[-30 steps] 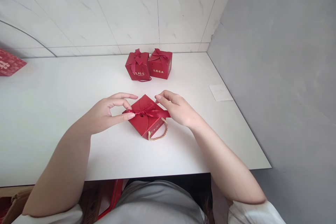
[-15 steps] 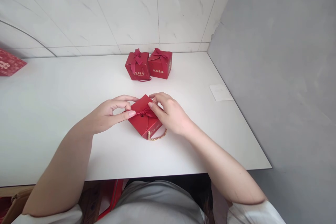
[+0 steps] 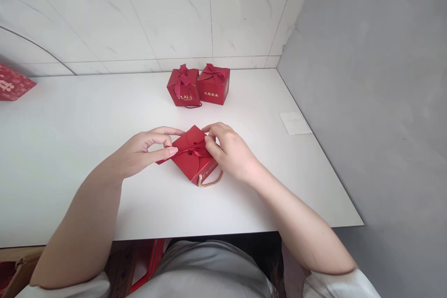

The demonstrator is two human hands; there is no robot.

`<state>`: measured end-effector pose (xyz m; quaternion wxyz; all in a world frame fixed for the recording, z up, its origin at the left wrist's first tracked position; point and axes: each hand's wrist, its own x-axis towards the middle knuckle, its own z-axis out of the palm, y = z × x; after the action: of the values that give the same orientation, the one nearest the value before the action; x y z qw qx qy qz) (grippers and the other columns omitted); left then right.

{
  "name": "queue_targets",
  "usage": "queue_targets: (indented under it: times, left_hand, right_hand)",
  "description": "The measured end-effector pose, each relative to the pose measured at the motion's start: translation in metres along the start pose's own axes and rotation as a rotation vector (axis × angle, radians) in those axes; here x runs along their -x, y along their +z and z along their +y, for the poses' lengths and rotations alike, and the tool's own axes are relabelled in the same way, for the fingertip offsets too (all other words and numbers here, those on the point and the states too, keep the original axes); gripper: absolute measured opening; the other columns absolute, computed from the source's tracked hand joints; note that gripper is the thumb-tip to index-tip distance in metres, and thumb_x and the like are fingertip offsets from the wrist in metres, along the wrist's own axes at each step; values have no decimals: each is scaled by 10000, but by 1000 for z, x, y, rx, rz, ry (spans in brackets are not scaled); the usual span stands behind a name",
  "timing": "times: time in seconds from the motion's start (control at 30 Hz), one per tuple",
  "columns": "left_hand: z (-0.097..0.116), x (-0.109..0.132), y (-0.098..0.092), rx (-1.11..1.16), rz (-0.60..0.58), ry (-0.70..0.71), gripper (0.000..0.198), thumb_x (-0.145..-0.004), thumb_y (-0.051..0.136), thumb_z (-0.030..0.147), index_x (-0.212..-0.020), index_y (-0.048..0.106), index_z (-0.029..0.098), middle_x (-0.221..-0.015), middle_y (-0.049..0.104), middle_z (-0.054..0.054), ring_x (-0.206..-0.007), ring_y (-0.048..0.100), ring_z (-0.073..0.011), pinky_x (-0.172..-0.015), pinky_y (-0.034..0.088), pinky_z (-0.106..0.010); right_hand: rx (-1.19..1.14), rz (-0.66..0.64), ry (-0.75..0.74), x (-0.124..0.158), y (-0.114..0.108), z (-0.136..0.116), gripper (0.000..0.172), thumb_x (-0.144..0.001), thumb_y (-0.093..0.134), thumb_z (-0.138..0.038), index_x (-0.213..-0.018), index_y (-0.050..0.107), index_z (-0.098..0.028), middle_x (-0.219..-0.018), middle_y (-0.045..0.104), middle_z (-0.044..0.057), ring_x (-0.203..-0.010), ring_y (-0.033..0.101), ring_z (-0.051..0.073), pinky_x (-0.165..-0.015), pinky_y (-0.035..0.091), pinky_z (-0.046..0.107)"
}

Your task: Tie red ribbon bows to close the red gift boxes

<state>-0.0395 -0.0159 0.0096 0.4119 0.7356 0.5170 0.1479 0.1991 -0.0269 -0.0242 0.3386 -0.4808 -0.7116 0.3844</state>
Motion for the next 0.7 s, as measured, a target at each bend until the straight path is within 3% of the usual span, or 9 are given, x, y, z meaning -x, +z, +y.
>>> queue_targets:
  times: [0.13, 0.7]
  left_hand:
    - [-2, 0, 1, 65, -10, 3, 299, -895, 616, 455, -708, 673, 228, -1415, 569, 13, -1234, 581, -269, -1027, 466, -426]
    - [-1, 1, -2, 82, -19, 29, 337, -901, 594, 342, -606, 542, 188, -1430, 595, -21, -1146, 650, -271, -926, 525, -388]
  right_hand:
    - [-34, 7, 33, 0, 0, 1, 179, -960, 438, -250, -791, 489, -220, -1162, 663, 60, -914, 641, 195, -781, 496, 357]
    - [14, 61, 26, -4, 2, 2, 161, -908, 442, -172, -769, 514, -213, -1033, 678, 44, -807, 604, 176, -706, 474, 326]
